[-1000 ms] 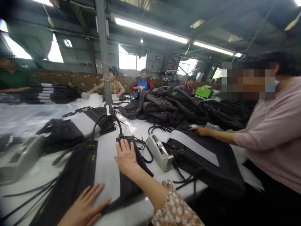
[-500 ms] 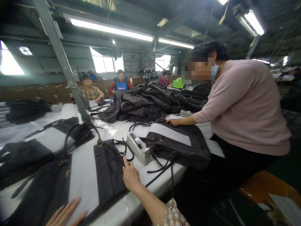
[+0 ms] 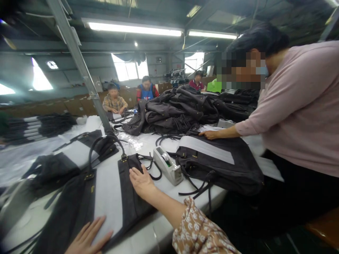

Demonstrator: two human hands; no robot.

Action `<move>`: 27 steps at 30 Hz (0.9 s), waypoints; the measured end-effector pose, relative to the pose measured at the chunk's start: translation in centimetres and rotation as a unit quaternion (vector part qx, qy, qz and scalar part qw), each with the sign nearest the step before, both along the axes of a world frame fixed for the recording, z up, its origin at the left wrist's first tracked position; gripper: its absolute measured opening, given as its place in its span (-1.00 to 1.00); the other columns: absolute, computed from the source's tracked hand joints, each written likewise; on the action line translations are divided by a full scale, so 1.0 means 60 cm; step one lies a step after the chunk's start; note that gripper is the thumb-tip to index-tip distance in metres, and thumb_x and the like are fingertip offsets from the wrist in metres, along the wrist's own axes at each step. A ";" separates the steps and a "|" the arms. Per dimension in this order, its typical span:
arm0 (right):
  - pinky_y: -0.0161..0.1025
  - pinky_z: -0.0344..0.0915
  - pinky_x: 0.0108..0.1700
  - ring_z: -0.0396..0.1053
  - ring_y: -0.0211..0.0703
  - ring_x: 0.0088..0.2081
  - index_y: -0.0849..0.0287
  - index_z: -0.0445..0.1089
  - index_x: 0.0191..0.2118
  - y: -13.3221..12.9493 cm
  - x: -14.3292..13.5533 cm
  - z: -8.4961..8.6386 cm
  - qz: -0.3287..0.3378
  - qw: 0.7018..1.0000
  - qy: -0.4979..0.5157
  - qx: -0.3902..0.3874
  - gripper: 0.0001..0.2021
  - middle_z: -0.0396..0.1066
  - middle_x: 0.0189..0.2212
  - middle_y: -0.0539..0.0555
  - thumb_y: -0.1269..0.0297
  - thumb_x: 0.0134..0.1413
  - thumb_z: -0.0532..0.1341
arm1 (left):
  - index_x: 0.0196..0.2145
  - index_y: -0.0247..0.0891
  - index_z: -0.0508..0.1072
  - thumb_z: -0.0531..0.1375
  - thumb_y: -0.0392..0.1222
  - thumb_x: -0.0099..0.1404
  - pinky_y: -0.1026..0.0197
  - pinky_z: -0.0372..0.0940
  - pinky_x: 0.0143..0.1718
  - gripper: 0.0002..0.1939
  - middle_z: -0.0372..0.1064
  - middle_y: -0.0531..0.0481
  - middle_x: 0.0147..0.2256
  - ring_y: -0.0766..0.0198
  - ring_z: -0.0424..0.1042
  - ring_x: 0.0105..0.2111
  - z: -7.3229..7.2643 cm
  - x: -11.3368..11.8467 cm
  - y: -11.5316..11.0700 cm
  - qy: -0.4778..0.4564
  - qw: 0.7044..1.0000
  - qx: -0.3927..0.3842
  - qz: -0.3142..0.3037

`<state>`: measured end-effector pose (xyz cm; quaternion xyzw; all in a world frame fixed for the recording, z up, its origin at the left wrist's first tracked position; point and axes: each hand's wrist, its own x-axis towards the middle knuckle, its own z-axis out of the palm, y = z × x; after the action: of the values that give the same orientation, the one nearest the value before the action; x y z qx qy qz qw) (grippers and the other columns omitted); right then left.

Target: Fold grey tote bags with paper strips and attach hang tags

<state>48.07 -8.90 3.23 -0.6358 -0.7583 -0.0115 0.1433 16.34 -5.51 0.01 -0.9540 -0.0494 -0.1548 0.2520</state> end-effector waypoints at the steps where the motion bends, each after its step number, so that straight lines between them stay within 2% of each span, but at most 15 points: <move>1: 0.14 -0.34 0.28 -0.14 -0.07 0.29 0.18 0.06 0.24 -0.004 0.008 -0.011 -0.012 1.000 0.009 -0.016 -0.50 0.02 0.26 0.13 0.42 0.18 -0.12 | 0.21 0.17 0.08 0.06 0.04 0.29 0.19 0.19 0.02 -0.47 0.29 0.02 0.10 0.16 0.30 0.04 0.001 -0.001 -0.003 0.000 1.000 -0.010 0.010; 5: 0.26 -0.29 0.22 -0.15 -0.01 0.29 0.15 0.07 0.24 -0.026 0.031 -0.048 -0.108 0.990 0.056 -0.068 -0.51 0.05 0.25 0.13 0.40 0.19 -0.13 | 0.23 0.16 0.03 0.08 0.08 0.29 0.10 0.13 0.10 -0.42 0.05 -0.05 0.24 0.08 0.20 0.13 -0.001 -0.009 -0.010 0.024 0.996 -0.071 0.051; 10: 0.23 -0.38 0.23 -0.12 0.00 0.29 0.20 0.18 0.19 -0.042 0.015 -0.038 -0.091 0.995 0.028 0.001 -0.56 0.15 0.20 0.18 0.34 0.24 -0.12 | 0.22 0.20 0.00 0.05 0.05 0.32 0.00 0.06 0.16 -0.46 -0.21 -0.04 0.31 0.03 0.07 0.21 -0.004 -0.019 -0.014 0.050 0.979 -0.172 0.093; 14: 0.16 -0.31 0.25 -0.10 -0.03 0.28 0.18 0.18 0.19 -0.072 -0.006 -0.039 -0.086 0.996 0.016 0.001 -0.55 0.17 0.19 0.15 0.16 0.29 -0.13 | 0.22 0.19 0.01 0.02 0.03 0.35 -0.05 -0.01 0.19 -0.49 -0.25 -0.04 0.32 0.04 0.01 0.23 0.002 -0.023 -0.014 0.068 0.968 -0.218 0.107; 17: 0.18 -0.27 0.24 -0.08 -0.03 0.28 0.18 0.20 0.17 -0.086 -0.010 -0.047 -0.105 0.994 0.012 -0.010 -0.56 0.19 0.18 0.16 0.17 0.30 -0.16 | 0.21 0.17 0.04 -0.02 0.02 0.37 -0.10 -0.08 0.21 -0.53 -0.24 -0.02 0.32 0.02 -0.05 0.25 0.011 -0.022 -0.017 0.082 0.955 -0.257 0.122; 19: 0.19 -0.31 0.25 -0.08 -0.02 0.27 0.20 0.21 0.17 -0.088 -0.012 -0.046 -0.090 0.996 -0.005 0.000 -0.56 0.21 0.16 0.17 0.19 0.30 -0.15 | 0.21 0.18 0.06 -0.05 0.03 0.38 -0.20 -0.14 0.21 -0.55 -0.21 -0.04 0.31 -0.02 -0.08 0.26 0.018 -0.019 -0.022 0.089 0.948 -0.275 0.133; 21: 0.22 -0.36 0.24 -0.05 0.01 0.26 0.21 0.18 0.18 -0.091 -0.014 -0.036 -0.068 0.997 -0.025 0.007 -0.57 0.22 0.16 0.19 0.22 0.30 -0.13 | 0.20 0.17 0.08 -0.09 0.02 0.40 -0.31 -0.23 0.19 -0.57 -0.14 -0.05 0.30 -0.04 -0.08 0.25 0.025 -0.016 -0.028 0.092 0.943 -0.288 0.137; 23: 0.25 -0.41 0.24 -0.01 0.04 0.25 0.21 0.14 0.21 -0.103 -0.019 -0.017 -0.048 0.998 -0.041 0.006 -0.56 0.19 0.17 0.20 0.25 0.27 -0.10 | 0.20 0.13 0.09 -0.11 0.00 0.41 -0.33 -0.25 0.18 -0.58 -0.06 -0.08 0.27 -0.02 -0.04 0.24 0.030 -0.011 -0.035 0.091 0.940 -0.300 0.134; 25: 0.27 -0.47 0.23 -0.02 0.07 0.25 0.20 0.10 0.24 -0.127 -0.030 0.008 -0.010 0.999 -0.050 0.000 -0.52 0.14 0.20 0.21 0.33 0.21 -0.05 | 0.21 0.07 0.10 -0.12 -0.02 0.41 -0.23 -0.14 0.19 -0.57 -0.02 -0.11 0.26 0.01 0.00 0.23 0.033 -0.008 -0.043 0.084 0.937 -0.311 0.133; 27: 0.27 -0.50 0.24 -0.09 0.07 0.28 0.15 0.04 0.27 -0.160 -0.044 0.031 0.072 0.996 -0.052 -0.021 -0.41 0.04 0.25 0.19 0.41 0.08 0.02 | 0.21 0.04 0.11 -0.09 -0.05 0.40 -0.12 -0.03 0.18 -0.57 -0.03 -0.12 0.26 0.02 0.01 0.23 0.036 -0.007 -0.049 0.069 0.937 -0.314 0.134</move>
<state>45.41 -18.48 5.10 -0.5812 -0.8084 -0.0185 0.0912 15.95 -8.44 2.15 -0.9774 -0.2055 -0.0303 -0.0394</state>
